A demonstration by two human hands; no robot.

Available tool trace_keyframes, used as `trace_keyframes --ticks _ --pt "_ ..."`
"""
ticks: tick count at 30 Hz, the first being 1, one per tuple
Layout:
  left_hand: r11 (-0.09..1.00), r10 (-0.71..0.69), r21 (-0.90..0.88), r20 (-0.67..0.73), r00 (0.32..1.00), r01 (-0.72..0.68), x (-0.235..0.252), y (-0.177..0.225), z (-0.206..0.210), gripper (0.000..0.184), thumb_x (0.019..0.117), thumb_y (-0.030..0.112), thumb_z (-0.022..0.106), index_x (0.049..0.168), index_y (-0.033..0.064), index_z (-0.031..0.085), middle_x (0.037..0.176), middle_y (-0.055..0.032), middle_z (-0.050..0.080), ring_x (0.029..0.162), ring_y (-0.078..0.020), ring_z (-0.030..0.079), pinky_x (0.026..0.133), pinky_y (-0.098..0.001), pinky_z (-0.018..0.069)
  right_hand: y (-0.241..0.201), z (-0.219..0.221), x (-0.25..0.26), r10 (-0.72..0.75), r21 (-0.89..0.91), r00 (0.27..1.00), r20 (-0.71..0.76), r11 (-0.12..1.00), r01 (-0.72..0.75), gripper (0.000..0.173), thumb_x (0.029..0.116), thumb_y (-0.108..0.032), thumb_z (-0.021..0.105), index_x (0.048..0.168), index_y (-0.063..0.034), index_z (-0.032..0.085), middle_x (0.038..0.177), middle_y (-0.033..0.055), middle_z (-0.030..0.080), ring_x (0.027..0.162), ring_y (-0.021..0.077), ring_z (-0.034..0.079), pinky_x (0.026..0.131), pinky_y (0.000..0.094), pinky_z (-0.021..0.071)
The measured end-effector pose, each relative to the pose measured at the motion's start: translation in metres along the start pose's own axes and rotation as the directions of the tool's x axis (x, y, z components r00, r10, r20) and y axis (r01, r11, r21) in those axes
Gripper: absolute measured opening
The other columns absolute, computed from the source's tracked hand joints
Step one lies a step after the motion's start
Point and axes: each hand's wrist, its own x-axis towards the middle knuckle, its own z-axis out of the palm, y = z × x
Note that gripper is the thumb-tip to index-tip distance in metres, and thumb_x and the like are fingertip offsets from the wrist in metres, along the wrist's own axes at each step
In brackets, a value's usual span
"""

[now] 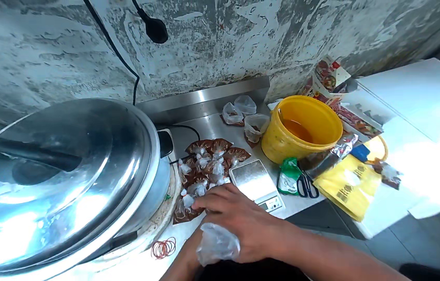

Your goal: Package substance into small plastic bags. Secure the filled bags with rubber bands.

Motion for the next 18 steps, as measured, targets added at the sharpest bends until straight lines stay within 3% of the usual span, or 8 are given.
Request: trace_keyframes --ticks 2,5,6,8,11,13,15,18 --pt "0.993 0.102 0.042 0.106 0.989 -0.107 0.011 -0.003 0.002 0.023 0.0932 0.022 0.073 0.107 0.0034 0.072 0.096 0.0097 0.073 0.093 0.0152 0.062 0.086 -0.0071 0.0494 0.003 -0.004 0.000 0.007 0.284 0.997 -0.072 0.959 0.014 0.039 0.0962 -0.039 0.065 0.110 -0.0043 0.073 0.131 0.0099 0.066 0.127 0.0253 0.057 0.111 0.0454 0.0426" --pt "0.965 -0.011 0.261 0.138 0.990 -0.026 0.008 0.000 -0.003 0.027 0.0912 0.029 0.073 0.099 0.0031 0.073 0.089 0.0047 0.073 0.087 0.0095 0.064 0.082 -0.0114 0.0511 0.004 -0.012 0.002 0.027 0.521 0.997 -0.067 0.854 0.012 0.029 0.0970 -0.027 0.066 0.098 0.0014 0.073 0.128 0.0143 0.066 0.124 0.0241 0.058 0.108 0.0412 0.0465" --pt "0.945 -0.058 0.326 0.140 0.988 0.009 0.005 -0.004 -0.007 0.028 0.0907 0.030 0.073 0.097 0.0026 0.074 0.088 0.0028 0.073 0.085 0.0075 0.064 0.082 -0.0127 0.0510 0.004 -0.014 0.003 0.038 0.495 0.998 -0.044 0.869 -0.011 0.029 0.0956 -0.029 0.068 0.096 -0.0005 0.073 0.129 0.0122 0.066 0.125 0.0229 0.058 0.108 0.0418 0.0460" --pt "0.954 -0.151 0.275 0.090 0.984 0.121 -0.003 -0.021 -0.015 0.031 0.0874 0.033 0.078 0.098 0.0035 0.074 0.089 0.0055 0.073 0.087 0.0085 0.064 0.084 -0.0126 0.0515 0.004 -0.014 0.003 0.063 0.367 0.998 0.004 0.928 -0.060 0.034 0.0939 -0.038 0.069 0.107 -0.0080 0.075 0.133 0.0064 0.065 0.129 0.0218 0.055 0.112 0.0463 0.0404" --pt "0.996 0.019 0.083 -0.003 1.000 -0.019 -0.009 -0.041 -0.013 0.032 0.0862 0.029 0.081 0.101 0.0029 0.072 0.092 0.0085 0.073 0.089 0.0083 0.065 0.084 -0.0131 0.0539 0.005 -0.007 0.004 0.012 0.356 1.000 0.002 0.934 -0.012 0.036 0.0979 -0.039 0.065 0.115 -0.0088 0.075 0.134 0.0074 0.065 0.131 0.0231 0.054 0.115 0.0461 0.0389" --pt "0.995 -0.068 0.067 -0.028 0.997 0.070 0.002 0.001 -0.002 0.025 0.0827 0.024 0.082 0.102 0.0110 0.073 0.094 0.0143 0.073 0.093 0.0116 0.064 0.088 -0.0128 0.0527 0.003 -0.006 0.006 -0.031 0.427 0.999 -0.035 0.903 0.043 0.035 0.1001 -0.035 0.062 0.108 -0.0035 0.076 0.132 0.0121 0.066 0.130 0.0257 0.055 0.113 0.0444 0.0405" --pt "0.981 0.163 0.097 0.043 0.986 -0.167 0.011 0.003 -0.003 0.033 0.0916 0.032 0.077 0.117 0.0124 0.070 0.109 0.0098 0.072 0.106 0.0079 0.063 0.096 -0.0182 0.0533 -0.002 -0.003 0.004 -0.024 0.416 0.995 -0.093 0.907 0.061 0.039 0.1032 -0.038 0.059 0.094 -0.0037 0.075 0.125 0.0122 0.066 0.126 0.0244 0.056 0.108 0.0423 0.0461" --pt "0.911 0.335 0.236 0.052 0.941 -0.337 0.017 -0.004 -0.009 0.026 0.0982 0.033 0.067 0.111 0.0104 0.068 0.103 0.0028 0.071 0.102 0.0030 0.065 0.093 -0.0211 0.0552 -0.002 0.005 -0.001 0.049 0.363 0.971 -0.235 0.931 0.041 0.038 0.1012 -0.040 0.062 0.086 -0.0078 0.075 0.100 0.0065 0.065 0.105 0.0163 0.058 0.093 0.0337 0.0497"
